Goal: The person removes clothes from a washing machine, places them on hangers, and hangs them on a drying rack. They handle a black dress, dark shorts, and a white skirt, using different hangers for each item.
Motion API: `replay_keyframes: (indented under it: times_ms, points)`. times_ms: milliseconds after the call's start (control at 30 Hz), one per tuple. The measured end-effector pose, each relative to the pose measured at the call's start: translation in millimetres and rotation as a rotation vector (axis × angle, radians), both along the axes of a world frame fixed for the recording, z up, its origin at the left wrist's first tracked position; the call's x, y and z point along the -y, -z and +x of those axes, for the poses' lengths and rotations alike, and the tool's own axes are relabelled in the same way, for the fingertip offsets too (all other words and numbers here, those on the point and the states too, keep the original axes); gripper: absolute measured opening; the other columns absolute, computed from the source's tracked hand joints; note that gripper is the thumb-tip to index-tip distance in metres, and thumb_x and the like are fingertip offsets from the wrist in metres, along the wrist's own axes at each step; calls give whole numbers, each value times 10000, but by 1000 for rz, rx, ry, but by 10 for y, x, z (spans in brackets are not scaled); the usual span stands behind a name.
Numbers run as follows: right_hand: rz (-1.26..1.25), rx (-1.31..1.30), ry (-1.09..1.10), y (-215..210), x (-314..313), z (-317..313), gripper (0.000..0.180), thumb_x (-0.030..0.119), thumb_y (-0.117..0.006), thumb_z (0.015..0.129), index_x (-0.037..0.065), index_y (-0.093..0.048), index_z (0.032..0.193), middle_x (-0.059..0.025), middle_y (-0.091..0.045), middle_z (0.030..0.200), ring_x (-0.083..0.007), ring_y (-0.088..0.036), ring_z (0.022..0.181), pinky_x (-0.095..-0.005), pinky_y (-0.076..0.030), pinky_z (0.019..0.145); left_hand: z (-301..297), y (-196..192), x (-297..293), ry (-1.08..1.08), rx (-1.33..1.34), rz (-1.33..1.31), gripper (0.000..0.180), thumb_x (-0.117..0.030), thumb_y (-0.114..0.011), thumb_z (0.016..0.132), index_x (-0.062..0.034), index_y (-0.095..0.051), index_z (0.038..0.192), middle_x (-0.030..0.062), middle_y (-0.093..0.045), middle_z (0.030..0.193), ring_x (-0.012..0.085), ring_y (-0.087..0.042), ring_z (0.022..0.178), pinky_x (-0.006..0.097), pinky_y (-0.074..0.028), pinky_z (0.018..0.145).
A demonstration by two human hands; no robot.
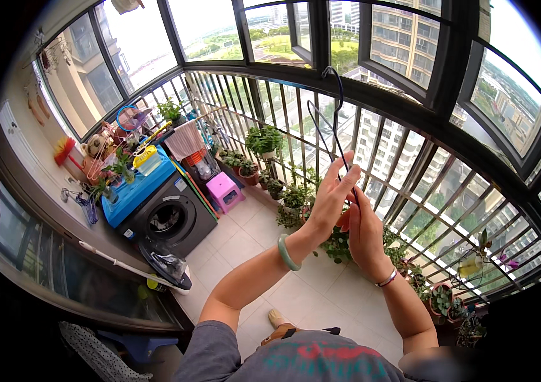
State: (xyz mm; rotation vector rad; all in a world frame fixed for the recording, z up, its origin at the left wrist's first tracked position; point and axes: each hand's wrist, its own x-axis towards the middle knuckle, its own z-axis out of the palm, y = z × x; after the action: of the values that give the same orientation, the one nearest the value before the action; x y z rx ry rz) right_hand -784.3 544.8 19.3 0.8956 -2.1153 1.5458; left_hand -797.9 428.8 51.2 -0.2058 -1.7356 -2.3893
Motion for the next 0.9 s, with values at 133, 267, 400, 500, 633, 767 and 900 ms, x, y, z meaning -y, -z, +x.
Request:
replay_keyframes:
  times_ms: [133,267,400,500,633,767,900]
  points:
    - [-79,218,-230,181,1093,-33,358,178,-349,1055,-13,-457,1338,-74,-667,854,-106,-578,617,-253,-496,583,230,345,1154,-82,143,239,538,-354,-552,979,-74,-378,1404,35,-576,951,89,-595,719,207,-467,592]
    - [1,409,-465,568,2167,-57,357,195,-353,1055,-9,-467,1325,-85,-670,869,-118,-634,702,-256,-517,633,505,982,2238,-268,259,260,521,-404,-549,976,-111,-418,1387,18,-593,1014,71,-582,858,215,-459,685]
    - [209,256,-585,845,3254,157,349,157,-417,1029,-6,-443,1337,-147,-664,909,-209,-672,772,-318,-534,704,887,1194,3214,-472,394,249,516,-423,-505,991,-122,-426,1403,27,-589,1042,101,-570,940,229,-469,728]
    - [255,130,-801,945,3997,266,404,136,-454,1000,-13,-380,1368,-182,-654,1009,-331,-654,877,-388,-513,777,1093,1317,3851,-662,313,248,463,-386,-468,1011,-124,-442,1392,33,-576,1066,117,-569,995,254,-490,772]
    - [371,179,-1039,920,4809,326,408,157,-463,993,-14,-386,1355,-195,-634,1109,-362,-619,989,-411,-486,842,1393,1497,4554,-877,243,184,396,-330,-410,1036,-124,-463,1370,31,-536,1188,137,-571,1053,282,-502,841]
    - [423,41,-1219,1059,5615,320,347,164,-485,977,12,-453,1288,-200,-621,1044,-377,-583,975,-438,-469,828,1552,1630,5177,-1126,184,103,397,-342,-358,1050,-88,-474,1332,43,-539,1217,161,-600,1033,292,-501,858]
    - [507,2,-1394,1203,6430,498,254,141,-514,945,21,-501,1169,-209,-606,1016,-390,-572,939,-464,-463,802,1830,1888,5846,-1322,279,130,373,-294,-332,1053,-22,-467,1269,115,-546,1228,230,-640,1017,325,-513,866]
